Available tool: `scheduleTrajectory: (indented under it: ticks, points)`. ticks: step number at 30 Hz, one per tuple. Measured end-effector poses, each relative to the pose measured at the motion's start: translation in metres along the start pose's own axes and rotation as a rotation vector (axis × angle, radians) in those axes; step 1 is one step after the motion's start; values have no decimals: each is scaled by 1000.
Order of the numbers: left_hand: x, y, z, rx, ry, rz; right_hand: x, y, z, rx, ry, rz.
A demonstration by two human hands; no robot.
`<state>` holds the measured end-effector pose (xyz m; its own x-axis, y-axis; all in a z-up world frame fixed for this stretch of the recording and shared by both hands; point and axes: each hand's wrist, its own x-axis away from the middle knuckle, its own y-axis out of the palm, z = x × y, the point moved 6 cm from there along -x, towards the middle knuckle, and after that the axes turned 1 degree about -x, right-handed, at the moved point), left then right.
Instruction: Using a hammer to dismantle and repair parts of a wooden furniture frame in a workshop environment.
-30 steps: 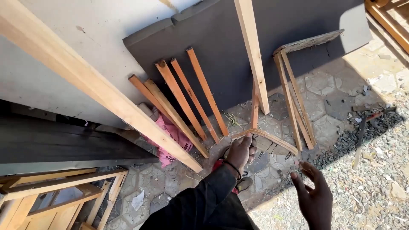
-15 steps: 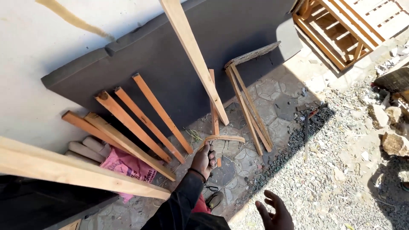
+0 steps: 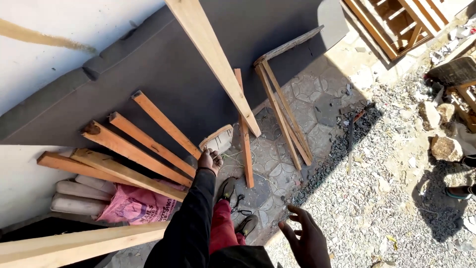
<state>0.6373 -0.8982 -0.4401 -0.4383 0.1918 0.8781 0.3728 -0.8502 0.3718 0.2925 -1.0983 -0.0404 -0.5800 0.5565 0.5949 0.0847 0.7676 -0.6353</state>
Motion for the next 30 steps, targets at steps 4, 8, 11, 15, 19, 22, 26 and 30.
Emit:
scheduleTrajectory:
  ticks: [4,8,11,15,19,22,26,30]
  points:
    - [-29,-18,48,-96,-45,96,-4,-4,-19,33,18,-57]
    - [-52,-32,87,-368,-131,107,-16,-7,-18,90,89,-99]
    - [-48,-38,118,-467,-56,-6,-34,-7,-31,124,70,-113]
    - [-21,-41,166,-450,263,167,-57,-4,-51,125,-72,-113]
    - [0,-32,207,-506,386,128,-65,-11,-76,93,-158,-123]
    - [29,-14,218,-594,405,137,-72,-13,-61,73,-164,-148]
    - [71,-6,182,-779,367,240,-80,-23,-22,35,-257,-158]
    - [115,7,91,-708,208,271,-90,-62,26,8,-331,-162]
